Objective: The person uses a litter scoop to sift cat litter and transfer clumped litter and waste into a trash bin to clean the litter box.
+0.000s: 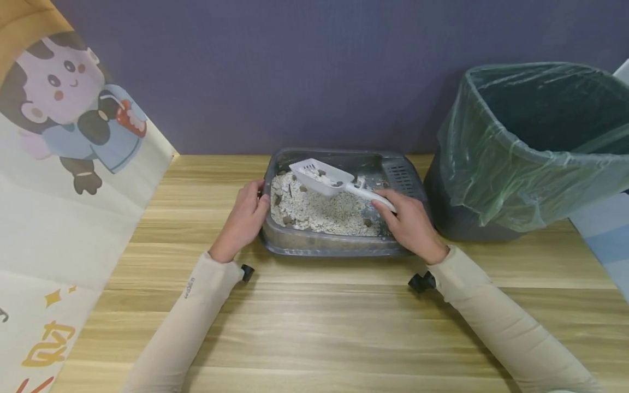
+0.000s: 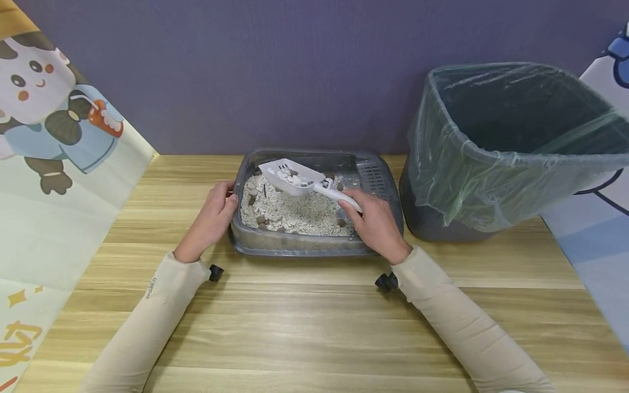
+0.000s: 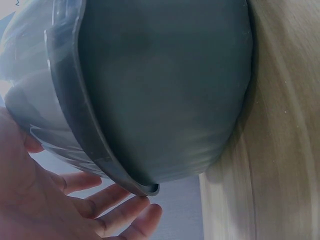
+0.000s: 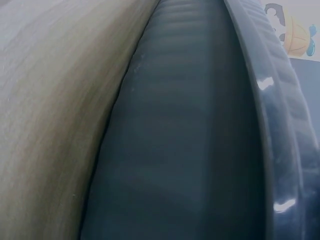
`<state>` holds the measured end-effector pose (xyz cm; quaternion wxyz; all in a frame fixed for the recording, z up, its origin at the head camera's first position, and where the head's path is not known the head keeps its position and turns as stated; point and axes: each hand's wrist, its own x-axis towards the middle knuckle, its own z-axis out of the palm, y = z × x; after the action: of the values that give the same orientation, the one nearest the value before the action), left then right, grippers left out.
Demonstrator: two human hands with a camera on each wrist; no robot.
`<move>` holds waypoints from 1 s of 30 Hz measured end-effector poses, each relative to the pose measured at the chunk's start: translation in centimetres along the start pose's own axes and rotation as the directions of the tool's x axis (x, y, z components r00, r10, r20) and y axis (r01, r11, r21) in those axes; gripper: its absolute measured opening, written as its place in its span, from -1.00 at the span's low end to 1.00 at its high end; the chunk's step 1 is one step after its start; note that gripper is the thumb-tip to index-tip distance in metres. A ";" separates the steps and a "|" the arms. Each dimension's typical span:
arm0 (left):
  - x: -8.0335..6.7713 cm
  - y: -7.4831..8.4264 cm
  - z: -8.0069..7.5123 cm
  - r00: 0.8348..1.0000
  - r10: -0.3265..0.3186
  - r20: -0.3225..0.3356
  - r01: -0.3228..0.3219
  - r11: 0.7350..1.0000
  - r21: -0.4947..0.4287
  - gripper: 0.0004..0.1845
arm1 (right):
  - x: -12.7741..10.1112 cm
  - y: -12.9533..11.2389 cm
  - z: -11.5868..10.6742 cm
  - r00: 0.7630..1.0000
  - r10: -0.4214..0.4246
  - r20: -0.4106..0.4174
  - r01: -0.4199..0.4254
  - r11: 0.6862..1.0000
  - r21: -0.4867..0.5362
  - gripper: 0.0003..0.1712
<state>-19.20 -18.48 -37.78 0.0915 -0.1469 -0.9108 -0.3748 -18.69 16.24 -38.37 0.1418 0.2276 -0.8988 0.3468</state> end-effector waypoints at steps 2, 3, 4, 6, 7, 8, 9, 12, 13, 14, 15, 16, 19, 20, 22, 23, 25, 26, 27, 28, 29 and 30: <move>0.0 0.0 0.0 1.000 -0.001 0.000 0.001 1.000 0.000 -0.52 | 0.0 0.0 0.0 1.000 -0.004 0.010 0.004 1.000 0.007 -0.58; 0.0 0.0 0.0 1.000 0.000 -0.001 0.000 1.000 0.000 -0.52 | -0.1 0.0 0.0 1.000 -0.006 0.011 0.006 1.000 0.009 -0.59; 0.0 0.0 0.0 1.000 -0.001 -0.001 0.001 1.000 0.000 -0.52 | -0.1 0.0 0.0 1.000 -0.008 0.013 0.008 1.000 0.010 -0.58; 0.0 0.0 0.0 1.000 -0.001 -0.001 0.001 1.000 0.002 -0.52 | -0.1 0.0 0.0 1.000 -0.013 0.012 0.013 1.000 0.009 -0.58; 0.0 0.0 0.0 1.000 -0.001 -0.001 0.001 1.000 0.003 -0.52 | -0.1 0.0 0.0 1.000 -0.015 0.013 0.015 1.000 0.009 -0.58; 0.0 0.0 0.0 1.000 0.000 -0.002 0.000 1.000 0.003 -0.52 | -0.1 0.1 0.0 1.000 -0.017 0.012 0.017 1.000 0.007 -0.59; 0.0 0.0 0.0 1.000 0.001 -0.002 -0.001 1.000 0.004 -0.53 | -0.1 0.1 0.0 1.000 -0.020 0.011 0.020 1.000 0.003 -0.58; 0.0 0.0 0.0 1.000 0.002 -0.002 -0.002 1.000 0.003 -0.53 | 0.0 0.1 0.1 1.000 -0.026 -0.004 0.026 1.000 -0.004 -0.57; -0.1 0.0 0.0 1.000 0.001 -0.001 -0.001 1.000 0.002 -0.53 | 0.0 0.1 0.1 0.999 -0.030 -0.012 0.029 1.000 -0.007 -0.57; -0.1 0.0 0.0 1.000 0.001 -0.001 -0.001 1.000 0.002 -0.53 | 0.0 0.1 0.2 0.999 -0.033 -0.023 0.033 0.999 -0.011 -0.57; -0.1 0.0 0.0 1.000 0.000 0.000 0.000 1.000 0.001 -0.53 | 0.0 0.1 0.2 0.999 -0.036 -0.033 0.036 0.999 -0.011 -0.56; -0.1 0.0 0.0 1.000 -0.002 0.001 0.002 1.000 0.001 -0.53 | 0.0 0.1 0.2 0.998 -0.038 -0.044 0.038 0.999 -0.009 -0.56; -0.1 0.0 -0.1 1.000 -0.005 0.004 0.005 1.000 0.001 -0.52 | 0.0 0.0 0.3 0.997 -0.037 -0.073 0.037 0.999 -0.007 -0.56; -0.1 0.0 -0.1 1.000 -0.005 0.005 0.005 1.000 0.002 -0.51 | -0.1 0.0 0.3 0.996 -0.033 -0.081 0.033 0.999 -0.006 -0.56; -0.1 0.0 -0.1 1.000 -0.007 0.007 0.007 1.000 0.001 -0.51 | -0.1 -0.1 0.3 0.995 -0.022 -0.097 0.022 1.000 -0.003 -0.56; -0.1 0.0 -0.1 1.000 -0.008 0.008 0.008 1.000 0.000 -0.51 | -0.1 -0.1 0.3 0.994 -0.016 -0.104 0.016 1.000 -0.003 -0.57; -0.2 0.1 -0.1 1.000 -0.010 0.010 0.010 1.000 -0.002 -0.50 | -0.1 -0.1 0.3 0.993 -0.008 -0.117 0.008 1.000 0.001 -0.57; -0.2 0.1 -0.1 1.000 -0.010 0.010 0.010 1.000 -0.003 -0.50 | -0.1 -0.1 0.2 0.992 -0.006 -0.122 0.006 1.000 0.000 -0.57; -0.2 0.1 -0.1 1.000 -0.010 0.010 0.010 1.000 -0.004 -0.50 | -0.1 -0.1 0.2 0.992 -0.005 -0.126 0.005 1.000 0.000 -0.58; -0.2 0.1 -0.1 1.000 -0.010 0.010 0.010 1.000 -0.006 -0.50 | -0.1 -0.2 0.2 0.992 -0.005 -0.130 0.005 1.000 0.000 -0.58; -0.2 0.1 -0.1 1.000 -0.010 0.010 0.010 1.000 -0.007 -0.50 | -0.1 -0.2 0.2 0.991 -0.006 -0.131 0.006 1.000 0.000 -0.58; -0.2 0.1 -0.1 1.000 -0.009 0.010 0.009 1.000 -0.006 -0.50 | -0.1 -0.2 0.2 0.991 -0.006 -0.131 0.006 1.000 -0.001 -0.58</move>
<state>-19.00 -18.57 -37.71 0.0846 -0.1449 -0.9107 -0.3774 -18.51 15.99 -38.44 0.2017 0.2069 -0.8869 0.3604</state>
